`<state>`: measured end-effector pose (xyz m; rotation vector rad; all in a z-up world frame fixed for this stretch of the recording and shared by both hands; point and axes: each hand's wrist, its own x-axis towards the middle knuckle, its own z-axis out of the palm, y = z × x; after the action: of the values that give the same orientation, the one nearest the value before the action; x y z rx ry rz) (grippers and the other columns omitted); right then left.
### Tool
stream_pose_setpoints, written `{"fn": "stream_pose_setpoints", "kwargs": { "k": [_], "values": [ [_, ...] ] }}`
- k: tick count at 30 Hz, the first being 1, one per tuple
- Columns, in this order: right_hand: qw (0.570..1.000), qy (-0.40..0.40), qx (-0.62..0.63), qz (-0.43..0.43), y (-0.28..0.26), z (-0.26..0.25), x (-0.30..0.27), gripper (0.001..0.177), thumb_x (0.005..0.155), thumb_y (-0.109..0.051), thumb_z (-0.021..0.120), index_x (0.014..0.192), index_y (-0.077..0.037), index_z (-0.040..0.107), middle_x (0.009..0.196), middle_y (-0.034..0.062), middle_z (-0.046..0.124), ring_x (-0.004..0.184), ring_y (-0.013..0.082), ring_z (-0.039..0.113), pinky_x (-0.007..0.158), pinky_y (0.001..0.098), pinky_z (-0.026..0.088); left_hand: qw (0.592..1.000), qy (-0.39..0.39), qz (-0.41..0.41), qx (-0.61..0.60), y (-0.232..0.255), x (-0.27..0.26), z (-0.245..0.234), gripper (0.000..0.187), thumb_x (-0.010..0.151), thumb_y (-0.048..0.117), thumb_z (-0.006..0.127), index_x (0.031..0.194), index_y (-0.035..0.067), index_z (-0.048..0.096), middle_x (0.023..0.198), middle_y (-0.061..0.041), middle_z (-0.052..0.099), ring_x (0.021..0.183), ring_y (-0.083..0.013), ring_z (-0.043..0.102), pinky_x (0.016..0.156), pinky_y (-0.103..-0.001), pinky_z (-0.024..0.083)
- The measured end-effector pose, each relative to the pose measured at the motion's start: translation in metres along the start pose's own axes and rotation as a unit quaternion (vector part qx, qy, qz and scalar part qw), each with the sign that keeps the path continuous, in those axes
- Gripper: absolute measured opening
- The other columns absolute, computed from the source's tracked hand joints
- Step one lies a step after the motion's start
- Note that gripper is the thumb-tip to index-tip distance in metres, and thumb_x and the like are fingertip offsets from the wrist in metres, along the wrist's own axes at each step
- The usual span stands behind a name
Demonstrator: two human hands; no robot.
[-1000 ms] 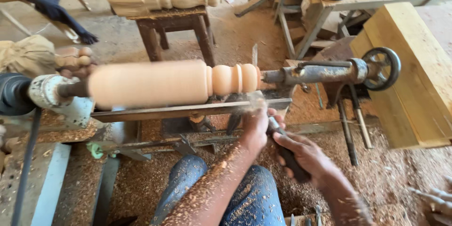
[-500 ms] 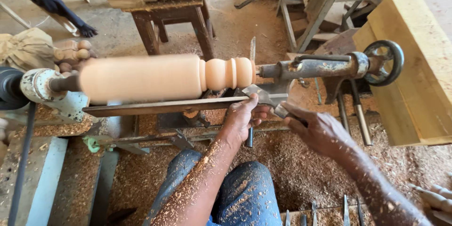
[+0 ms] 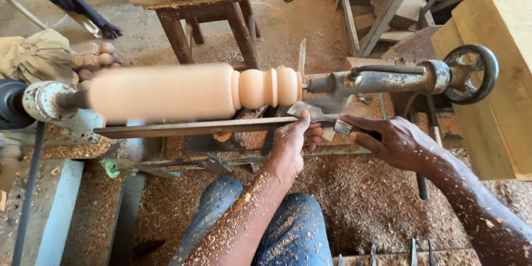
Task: The person shapes a wooden spindle on a lathe using various chisels. They hold a chisel against the rotating wood to carve decorative patterns and grooves, then switch between different tools placed on a bench.
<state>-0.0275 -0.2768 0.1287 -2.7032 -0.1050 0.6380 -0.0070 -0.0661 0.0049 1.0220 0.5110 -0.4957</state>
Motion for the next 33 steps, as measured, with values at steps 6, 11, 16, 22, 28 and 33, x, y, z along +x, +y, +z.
{"fn": "stream_pose_setpoints", "kwargs": {
  "k": [6, 11, 16, 22, 28, 33],
  "values": [
    [0.999, 0.002, -0.006, -0.037, 0.009, -0.003, 0.007, 0.059, 0.092, -0.058, 0.058, 0.148, -0.041, 0.056, 0.045, 0.0213, 0.054, 0.041, 0.0320, 0.055, 0.054, 0.0457, 0.049, 1.000, 0.015, 0.011, 0.000, -0.009, 0.006, 0.004, 0.039, 0.098, 0.039, 0.068, 0.092, 0.001, 0.075, 0.075, -0.007, 0.075, 0.058, -0.0127, 0.066, 0.050, -0.025, 0.048],
    [0.999, 0.014, -0.006, -0.033, 0.006, -0.001, 0.002, 0.060, 0.090, -0.056, 0.060, 0.148, -0.040, 0.056, 0.049, 0.0211, 0.059, 0.044, 0.0335, 0.062, 0.058, 0.0462, 0.053, 0.999, 0.027, 0.017, 0.018, -0.012, 0.008, 0.003, 0.040, 0.098, 0.039, 0.066, 0.090, 0.001, 0.076, 0.073, -0.007, 0.075, 0.057, -0.0126, 0.065, 0.049, -0.026, 0.047],
    [0.999, 0.032, 0.013, -0.026, -0.008, 0.007, -0.009, 0.061, 0.090, -0.055, 0.060, 0.148, -0.037, 0.055, 0.062, 0.0172, 0.071, 0.061, 0.0322, 0.074, 0.067, 0.0472, 0.057, 0.999, 0.025, 0.036, 0.006, -0.008, 0.006, 0.000, 0.038, 0.099, 0.036, 0.067, 0.086, 0.000, 0.074, 0.070, -0.008, 0.073, 0.054, -0.0134, 0.064, 0.048, -0.025, 0.044],
    [0.998, 0.054, 0.022, 0.029, -0.038, 0.016, -0.030, 0.058, 0.093, -0.054, 0.059, 0.147, -0.033, 0.056, 0.065, 0.0195, 0.071, 0.067, 0.0353, 0.072, 0.070, 0.0496, 0.056, 0.998, 0.018, 0.066, 0.016, -0.004, 0.002, -0.009, 0.036, 0.098, 0.033, 0.067, 0.081, 0.001, 0.073, 0.065, -0.008, 0.071, 0.050, -0.0128, 0.062, 0.045, -0.024, 0.043],
    [0.995, 0.036, 0.014, 0.095, -0.068, 0.022, -0.044, 0.057, 0.097, -0.057, 0.051, 0.149, -0.035, 0.052, 0.061, 0.0163, 0.071, 0.047, 0.0288, 0.066, 0.054, 0.0457, 0.054, 0.997, 0.018, 0.071, 0.011, 0.005, -0.002, -0.018, 0.033, 0.094, 0.030, 0.072, 0.080, 0.001, 0.072, 0.064, -0.009, 0.070, 0.048, -0.0135, 0.061, 0.044, -0.024, 0.044],
    [0.991, 0.116, 0.052, 0.038, -0.083, 0.047, -0.052, 0.058, 0.099, -0.044, 0.047, 0.153, -0.023, 0.051, 0.063, 0.0102, 0.071, 0.036, 0.0193, 0.062, 0.038, 0.0360, 0.053, 0.997, 0.033, 0.074, 0.016, 0.012, -0.007, -0.023, 0.030, 0.088, 0.029, 0.078, 0.080, 0.000, 0.072, 0.064, -0.011, 0.072, 0.047, -0.0143, 0.061, 0.043, -0.025, 0.045]
  ]
}}
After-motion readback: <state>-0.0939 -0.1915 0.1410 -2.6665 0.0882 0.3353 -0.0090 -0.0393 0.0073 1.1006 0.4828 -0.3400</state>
